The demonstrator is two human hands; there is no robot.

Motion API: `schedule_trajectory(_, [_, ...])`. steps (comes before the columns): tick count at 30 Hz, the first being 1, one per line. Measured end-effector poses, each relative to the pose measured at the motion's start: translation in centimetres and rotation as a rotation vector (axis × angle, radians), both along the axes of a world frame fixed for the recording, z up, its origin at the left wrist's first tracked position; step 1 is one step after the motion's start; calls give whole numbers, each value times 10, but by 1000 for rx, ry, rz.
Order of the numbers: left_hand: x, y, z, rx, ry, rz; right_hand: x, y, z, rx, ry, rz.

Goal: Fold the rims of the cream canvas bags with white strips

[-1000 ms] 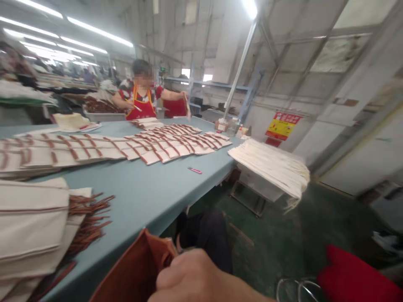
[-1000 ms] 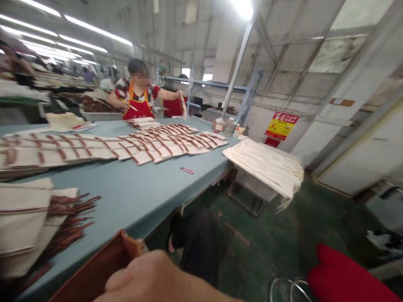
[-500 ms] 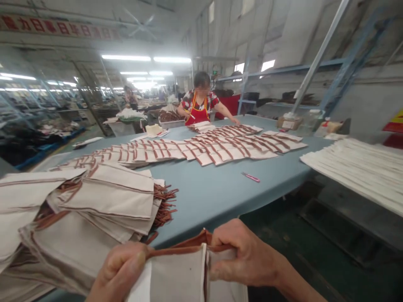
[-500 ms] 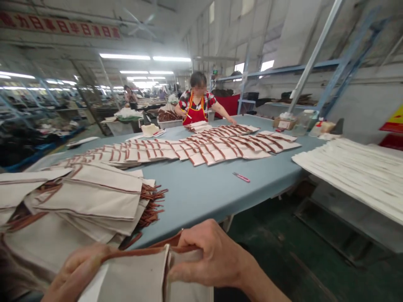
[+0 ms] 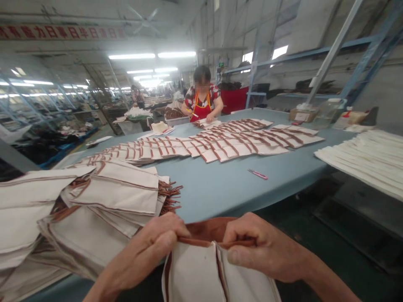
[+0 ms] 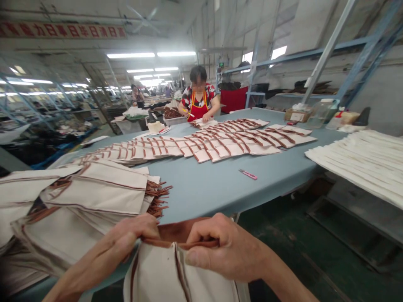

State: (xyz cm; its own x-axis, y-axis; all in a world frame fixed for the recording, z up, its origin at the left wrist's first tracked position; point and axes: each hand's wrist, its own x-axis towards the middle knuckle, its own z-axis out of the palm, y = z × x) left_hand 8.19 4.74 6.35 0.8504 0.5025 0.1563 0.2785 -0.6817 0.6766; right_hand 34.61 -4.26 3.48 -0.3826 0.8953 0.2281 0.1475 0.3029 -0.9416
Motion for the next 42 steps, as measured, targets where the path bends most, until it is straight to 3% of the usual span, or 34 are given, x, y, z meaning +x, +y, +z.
schedule_trajectory(3, [12,-5,11,28,18,-107,-7,3,7,-17,13,40])
schedule_trajectory(9, [11,-12,14,16,-10,-88,-21,6,18,-25,-151,11])
schedule_trajectory(14, [5,-12,6,-225,-25,-105,-29,9,9,73,-253,-34])
schedule_trajectory(18, [1,-17,2,-364,-12,-22,-42,7,7,243,-348,-74])
schedule_trajectory(25, [-9,-29,10,-208,-9,106,-69,6,19,317,-392,-91])
schedule_trajectory(28, [-12,-27,8,-202,4,133,-74,10,12,253,-375,-129])
schedule_trajectory(34, [-17,-15,-3,-330,41,49,-73,17,-7,174,-271,-143])
schedule_trajectory(38, [-10,-14,-7,-170,108,147,-70,20,-13,268,-310,-258])
schedule_trajectory(42, [2,-14,-12,-26,91,140,-65,22,-17,266,-385,-279])
